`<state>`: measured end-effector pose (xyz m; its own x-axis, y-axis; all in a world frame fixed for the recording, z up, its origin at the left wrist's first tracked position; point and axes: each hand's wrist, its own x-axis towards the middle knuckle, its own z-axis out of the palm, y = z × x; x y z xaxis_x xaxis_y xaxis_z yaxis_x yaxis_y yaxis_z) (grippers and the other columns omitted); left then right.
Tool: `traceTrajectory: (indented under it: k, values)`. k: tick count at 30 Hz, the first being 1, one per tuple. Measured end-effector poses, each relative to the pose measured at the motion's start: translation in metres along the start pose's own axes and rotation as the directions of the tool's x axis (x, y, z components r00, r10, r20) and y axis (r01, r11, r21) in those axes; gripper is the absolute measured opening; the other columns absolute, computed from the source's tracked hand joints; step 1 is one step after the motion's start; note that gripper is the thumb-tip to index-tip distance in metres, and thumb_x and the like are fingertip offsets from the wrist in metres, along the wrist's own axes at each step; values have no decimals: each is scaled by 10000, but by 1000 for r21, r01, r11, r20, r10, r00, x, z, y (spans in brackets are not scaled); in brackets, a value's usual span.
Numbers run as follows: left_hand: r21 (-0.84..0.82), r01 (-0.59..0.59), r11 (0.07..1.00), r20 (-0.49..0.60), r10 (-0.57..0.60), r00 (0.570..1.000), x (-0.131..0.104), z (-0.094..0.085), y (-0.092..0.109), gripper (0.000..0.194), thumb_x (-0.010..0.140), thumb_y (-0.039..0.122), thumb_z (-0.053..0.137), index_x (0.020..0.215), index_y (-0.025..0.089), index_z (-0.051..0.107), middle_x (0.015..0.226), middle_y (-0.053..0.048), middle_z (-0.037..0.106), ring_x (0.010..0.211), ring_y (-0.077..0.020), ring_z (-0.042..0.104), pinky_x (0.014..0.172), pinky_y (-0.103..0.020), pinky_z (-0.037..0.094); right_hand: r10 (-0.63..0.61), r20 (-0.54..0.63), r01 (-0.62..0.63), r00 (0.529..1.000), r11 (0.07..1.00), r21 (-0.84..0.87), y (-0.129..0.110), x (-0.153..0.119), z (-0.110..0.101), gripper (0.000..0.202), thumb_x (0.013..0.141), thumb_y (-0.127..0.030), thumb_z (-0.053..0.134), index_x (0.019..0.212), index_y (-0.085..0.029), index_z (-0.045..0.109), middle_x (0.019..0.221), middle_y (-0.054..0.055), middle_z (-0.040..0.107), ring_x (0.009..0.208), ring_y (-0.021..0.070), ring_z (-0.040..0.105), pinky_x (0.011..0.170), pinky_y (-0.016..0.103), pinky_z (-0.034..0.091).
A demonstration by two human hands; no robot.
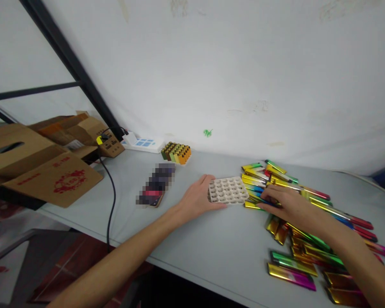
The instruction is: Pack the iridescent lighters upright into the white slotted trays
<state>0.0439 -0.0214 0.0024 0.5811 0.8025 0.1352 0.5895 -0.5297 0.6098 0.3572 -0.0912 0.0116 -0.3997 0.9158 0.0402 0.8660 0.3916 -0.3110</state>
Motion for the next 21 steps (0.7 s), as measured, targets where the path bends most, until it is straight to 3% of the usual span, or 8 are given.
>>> traceTrajectory:
  k: [6, 13, 17, 21]
  values:
    - [-49, -11, 999, 64, 14, 998, 1, -14, 0, 757, 673, 531, 913, 1251, 200, 555, 1219, -92, 662, 1093, -299, 659, 964, -398, 524, 65, -34, -66, 997, 997, -28, -5, -2, -3, 404, 1046, -547, 457, 996, -224, 695, 951, 88, 748, 812, 259, 695, 738, 395, 543]
    - [-96, -67, 993, 108, 77, 991, 1, -22, -3, 700, 705, 489, 895, 1258, 195, 583, 1233, -88, 658, 1036, -270, 661, 938, -384, 527, 92, -310, -102, 946, 995, -18, -9, -2, -13, 427, 1048, -530, 444, 1142, -211, 711, 1102, 114, 788, 923, 298, 747, 817, 404, 554]
    - [-91, -61, 994, 83, 69, 994, 1, -20, -3, 724, 710, 480, 898, 1293, 183, 587, 1236, -99, 665, 1027, -271, 664, 936, -387, 530, 220, -380, -169, 898, 972, 164, -13, 0, -14, 419, 995, -572, 544, 1159, -231, 723, 1046, 86, 792, 755, 251, 719, 696, 363, 526]
    - [-60, -28, 998, 25, 30, 999, 1, -15, -3, 777, 690, 516, 904, 1302, 162, 583, 1194, -102, 682, 979, -260, 675, 901, -370, 542, 397, -375, -173, 838, 844, 507, -17, 3, -9, 454, 873, -643, 699, 1018, -213, 726, 792, 28, 716, 627, 188, 608, 571, 306, 442]
